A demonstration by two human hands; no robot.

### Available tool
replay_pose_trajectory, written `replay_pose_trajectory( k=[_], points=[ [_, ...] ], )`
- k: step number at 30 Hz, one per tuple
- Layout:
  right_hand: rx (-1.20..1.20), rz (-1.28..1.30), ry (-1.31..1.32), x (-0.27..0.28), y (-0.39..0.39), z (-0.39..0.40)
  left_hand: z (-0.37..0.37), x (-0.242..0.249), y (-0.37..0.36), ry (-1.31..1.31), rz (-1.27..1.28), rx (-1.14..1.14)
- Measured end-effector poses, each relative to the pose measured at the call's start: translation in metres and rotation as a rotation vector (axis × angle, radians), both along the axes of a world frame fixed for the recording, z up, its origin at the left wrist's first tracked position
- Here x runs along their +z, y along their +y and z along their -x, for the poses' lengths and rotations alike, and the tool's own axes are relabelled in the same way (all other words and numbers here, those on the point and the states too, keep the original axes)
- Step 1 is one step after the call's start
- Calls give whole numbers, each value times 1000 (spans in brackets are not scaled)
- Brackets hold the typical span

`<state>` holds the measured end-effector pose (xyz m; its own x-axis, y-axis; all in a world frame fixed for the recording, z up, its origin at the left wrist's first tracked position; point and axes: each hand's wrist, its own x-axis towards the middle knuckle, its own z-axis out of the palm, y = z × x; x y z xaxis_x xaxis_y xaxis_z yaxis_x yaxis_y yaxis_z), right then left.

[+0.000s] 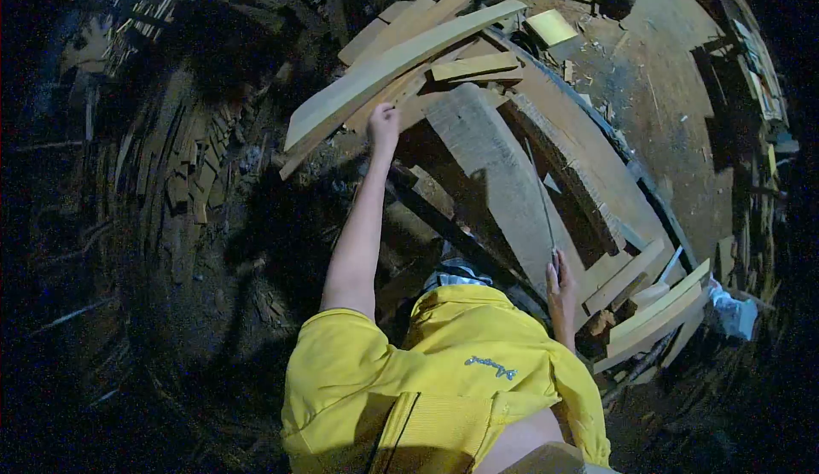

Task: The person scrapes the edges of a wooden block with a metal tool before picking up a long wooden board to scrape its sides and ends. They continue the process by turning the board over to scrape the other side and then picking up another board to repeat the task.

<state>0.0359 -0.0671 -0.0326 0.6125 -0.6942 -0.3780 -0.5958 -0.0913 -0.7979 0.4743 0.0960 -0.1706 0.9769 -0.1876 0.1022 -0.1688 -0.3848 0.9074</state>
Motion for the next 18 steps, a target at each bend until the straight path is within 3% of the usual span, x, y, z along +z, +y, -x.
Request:
replay_pose_trajectory(
  k=[1,3,6,7,8,10,14,18],
  points=[
    [-45,-50,21,3,2,-2,-14,-2,-16,5,3,-19],
    [-92,-34,16,15,8,-13,-33,19,-54,-110,-364,-351],
    [-140,19,19,18,11,-15,-53,22,-95,-332,-464,-560],
    [-136,51,27,18,10,-14,-59,19,-105,-216,-674,-595],
    [-164,58,31,20,11,-13,-63,16,-112,-224,-664,-622],
    [-208,46,119,27,13,-11,-62,22,-118,-415,-942,-668],
    [-338,20,63,25,24,-3,-71,10,-130,-542,-1028,-647],
    [-387,-7,58,11,32,17,-66,25,-129,-419,-1017,-722]
  ],
)
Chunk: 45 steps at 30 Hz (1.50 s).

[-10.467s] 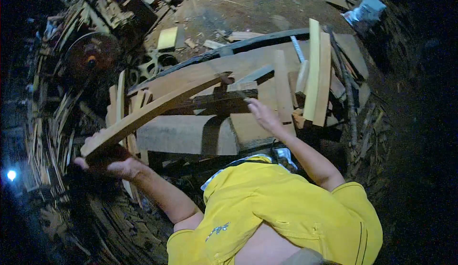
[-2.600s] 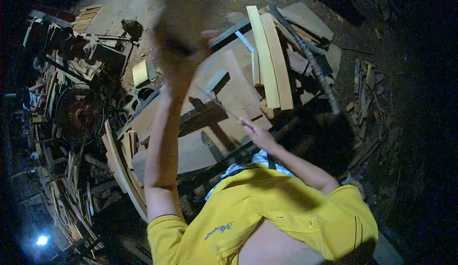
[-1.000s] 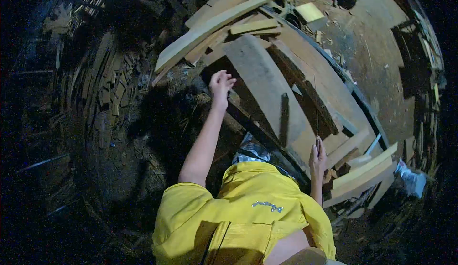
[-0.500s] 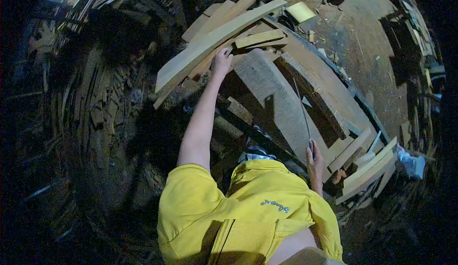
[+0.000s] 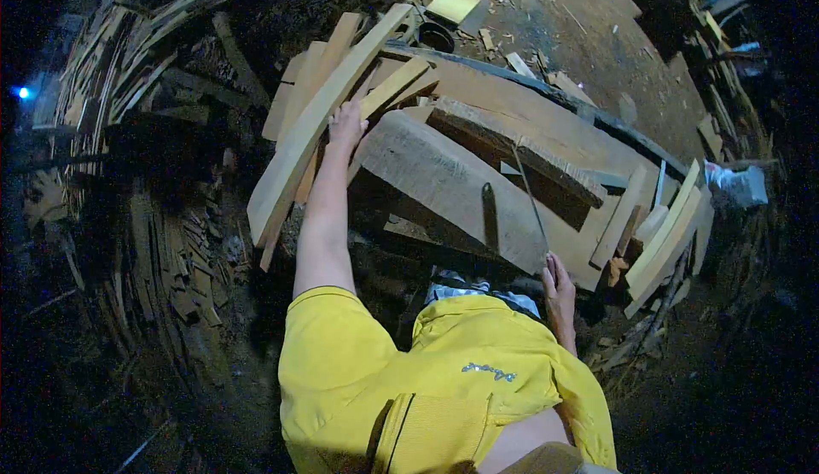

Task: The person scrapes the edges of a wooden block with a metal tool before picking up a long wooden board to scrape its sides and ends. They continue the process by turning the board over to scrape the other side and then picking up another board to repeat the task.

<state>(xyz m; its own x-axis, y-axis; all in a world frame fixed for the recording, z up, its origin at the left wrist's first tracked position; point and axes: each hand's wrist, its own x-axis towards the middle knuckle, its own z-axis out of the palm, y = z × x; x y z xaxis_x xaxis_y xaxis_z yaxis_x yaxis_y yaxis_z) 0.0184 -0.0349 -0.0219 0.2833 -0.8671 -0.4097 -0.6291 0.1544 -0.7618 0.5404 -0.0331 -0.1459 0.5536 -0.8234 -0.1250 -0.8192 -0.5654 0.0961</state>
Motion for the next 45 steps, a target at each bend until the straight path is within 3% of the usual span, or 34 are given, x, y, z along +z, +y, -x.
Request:
replay_pose_trajectory(
  k=[2,4,6,8,10,12,13,14,16,22,26,30,34,36,37,41,45],
  points=[
    [-4,-31,32,-2,1,5,-2,8,-2,148,77,-17],
    [27,9,34,-3,-1,8,-4,6,-1,232,603,-110],
    [26,-25,30,-4,-4,11,24,47,-5,275,540,-8],
    [100,150,-47,-20,-6,20,40,65,-5,278,540,65],
    [98,63,-15,-1,-17,13,75,91,-3,232,596,50],
    [98,52,-18,-3,-25,23,107,98,-3,446,580,187],
    [110,300,-105,-20,-27,32,153,143,-8,575,636,178],
    [79,289,-91,-19,-32,39,175,138,-11,593,614,154],
    [0,162,-121,-22,-43,46,211,126,-17,932,703,165],
    [-104,139,-165,-67,-84,90,310,162,-48,711,474,63],
    [-91,98,-81,-39,-105,101,337,179,-65,498,411,-93],
    [13,239,-139,-7,-104,95,345,179,-80,424,358,-223],
    [122,161,-233,28,-94,83,348,165,-87,421,508,-438],
    [232,157,-256,51,-90,76,346,160,-84,370,451,-421],
    [240,25,-284,63,-91,73,345,157,-82,313,396,-396],
    [248,89,-330,55,-90,69,341,159,-80,294,279,-336],
    [252,-37,-358,38,-93,67,337,158,-78,345,315,-370]
  ],
)
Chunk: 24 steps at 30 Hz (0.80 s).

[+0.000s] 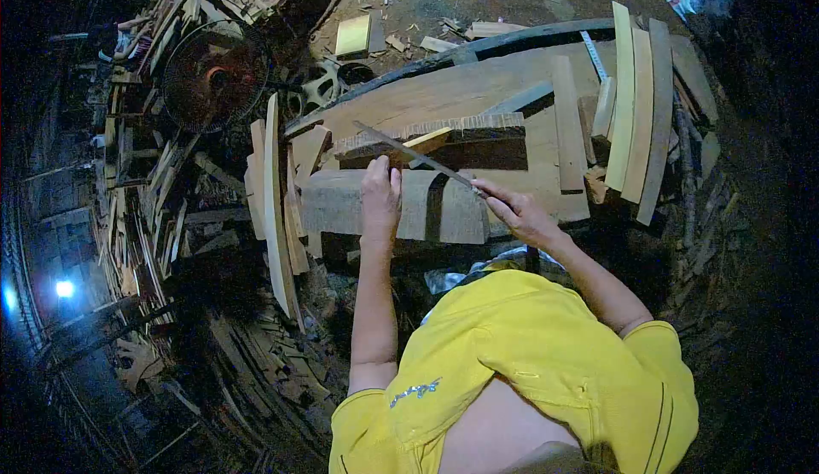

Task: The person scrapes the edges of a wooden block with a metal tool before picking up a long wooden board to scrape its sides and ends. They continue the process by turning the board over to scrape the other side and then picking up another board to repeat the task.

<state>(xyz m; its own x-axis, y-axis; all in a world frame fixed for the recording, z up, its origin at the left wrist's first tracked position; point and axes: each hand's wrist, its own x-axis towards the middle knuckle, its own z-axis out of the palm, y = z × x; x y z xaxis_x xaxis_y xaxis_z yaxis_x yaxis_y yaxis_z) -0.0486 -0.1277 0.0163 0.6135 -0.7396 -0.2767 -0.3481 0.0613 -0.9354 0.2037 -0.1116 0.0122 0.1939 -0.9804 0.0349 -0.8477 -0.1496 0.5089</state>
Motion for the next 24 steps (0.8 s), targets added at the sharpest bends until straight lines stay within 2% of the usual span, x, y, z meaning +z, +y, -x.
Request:
replay_pose_trajectory(
  k=[2,5,7,9,11,14,15,16,17,20,21,22,24],
  points=[
    [23,-21,-32,-36,3,-2,1,3,2,38,-10,10],
    [-74,38,-51,-85,0,-2,0,2,6,67,86,12],
    [-127,-127,13,-95,-9,0,-3,-3,8,107,46,46],
    [-111,-91,31,-81,-14,-4,-3,-3,8,98,66,38],
    [10,45,-125,-54,-17,-10,-4,-4,8,95,82,27],
    [40,-65,3,-43,-27,-11,-6,-7,7,130,30,85],
    [46,-64,4,-78,-29,-8,-6,-6,6,113,50,72],
    [-53,8,10,-139,-30,0,-6,-5,7,92,71,61],
    [-153,80,13,-173,-30,5,-8,-5,8,88,72,68],
    [-186,99,26,-168,-31,3,-10,-14,9,216,-84,140],
    [-230,122,15,-149,-32,-1,-10,-25,9,448,-43,274],
    [-210,-55,28,-126,-32,1,-11,-35,8,684,7,407],
    [-197,-76,33,-105,-34,-2,-6,-36,5,775,26,482]
  ],
)
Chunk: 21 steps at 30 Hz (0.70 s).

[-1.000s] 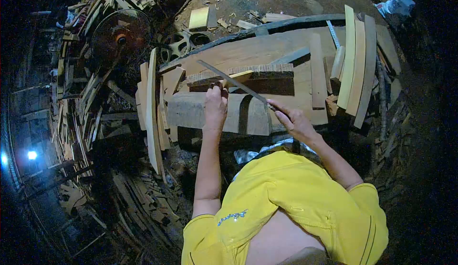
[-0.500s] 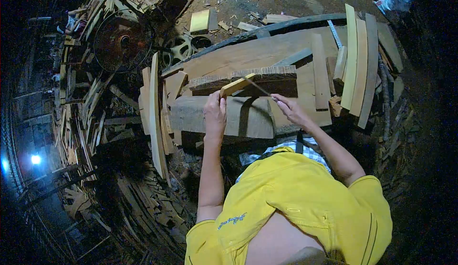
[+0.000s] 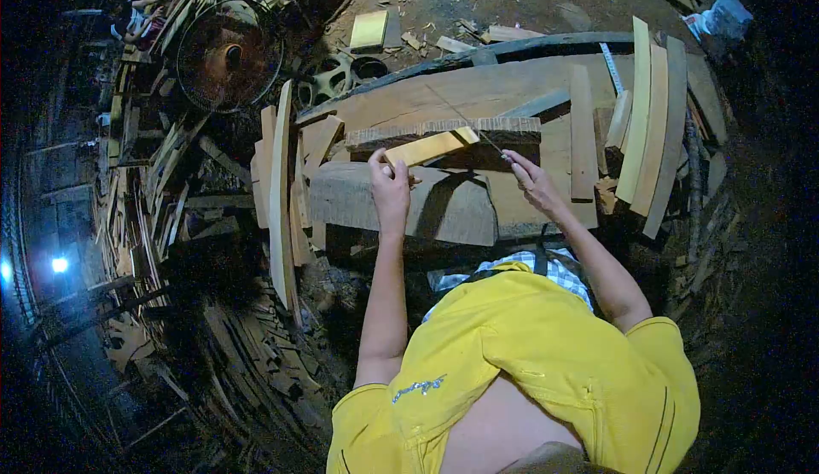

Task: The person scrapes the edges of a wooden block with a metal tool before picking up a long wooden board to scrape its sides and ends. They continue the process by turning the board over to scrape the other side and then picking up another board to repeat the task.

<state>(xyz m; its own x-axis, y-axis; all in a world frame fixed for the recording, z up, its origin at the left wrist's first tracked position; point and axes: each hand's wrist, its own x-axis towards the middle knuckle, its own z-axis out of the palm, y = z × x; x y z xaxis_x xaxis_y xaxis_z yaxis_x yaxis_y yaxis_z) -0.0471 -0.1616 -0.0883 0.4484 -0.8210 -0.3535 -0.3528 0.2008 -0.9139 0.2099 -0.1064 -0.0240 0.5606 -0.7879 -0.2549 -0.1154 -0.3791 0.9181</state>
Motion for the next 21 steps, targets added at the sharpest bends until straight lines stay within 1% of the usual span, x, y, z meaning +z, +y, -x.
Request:
replay_pose_trajectory(
  k=[1,2,3,4,5,6,7,8,9,11,12,15,16,17,18,19,21],
  points=[
    [3,-25,-2,3,2,-1,1,1,1,85,7,69],
    [5,-25,-6,4,4,-1,1,2,3,80,25,6],
    [22,-55,6,5,6,-1,1,3,3,75,28,4],
    [38,-85,18,7,8,-1,3,4,3,156,28,16],
    [37,-84,16,11,10,-2,6,6,3,241,26,30],
    [82,-10,-16,17,13,-3,6,5,5,299,70,11],
    [127,61,-47,22,16,-5,7,5,7,299,67,12],
    [182,50,-35,26,18,-8,8,4,8,265,78,-26],
    [185,46,-36,39,21,-11,8,5,10,230,89,-65],
    [285,36,-36,66,25,-14,14,7,12,181,76,-59],
    [305,122,-80,62,29,-13,16,8,12,134,67,-58],
    [295,147,-91,50,30,-9,16,3,12,139,91,-77],
    [296,148,-89,36,27,-7,17,1,12,141,93,-77],
    [242,172,-94,16,24,-5,18,0,13,126,105,-78],
    [189,195,-101,10,21,-3,19,-1,13,109,116,-80],
    [190,193,-104,6,22,0,19,-2,14,105,114,-78],
    [188,162,-75,18,17,2,19,-7,13,103,169,-90]
  ],
)
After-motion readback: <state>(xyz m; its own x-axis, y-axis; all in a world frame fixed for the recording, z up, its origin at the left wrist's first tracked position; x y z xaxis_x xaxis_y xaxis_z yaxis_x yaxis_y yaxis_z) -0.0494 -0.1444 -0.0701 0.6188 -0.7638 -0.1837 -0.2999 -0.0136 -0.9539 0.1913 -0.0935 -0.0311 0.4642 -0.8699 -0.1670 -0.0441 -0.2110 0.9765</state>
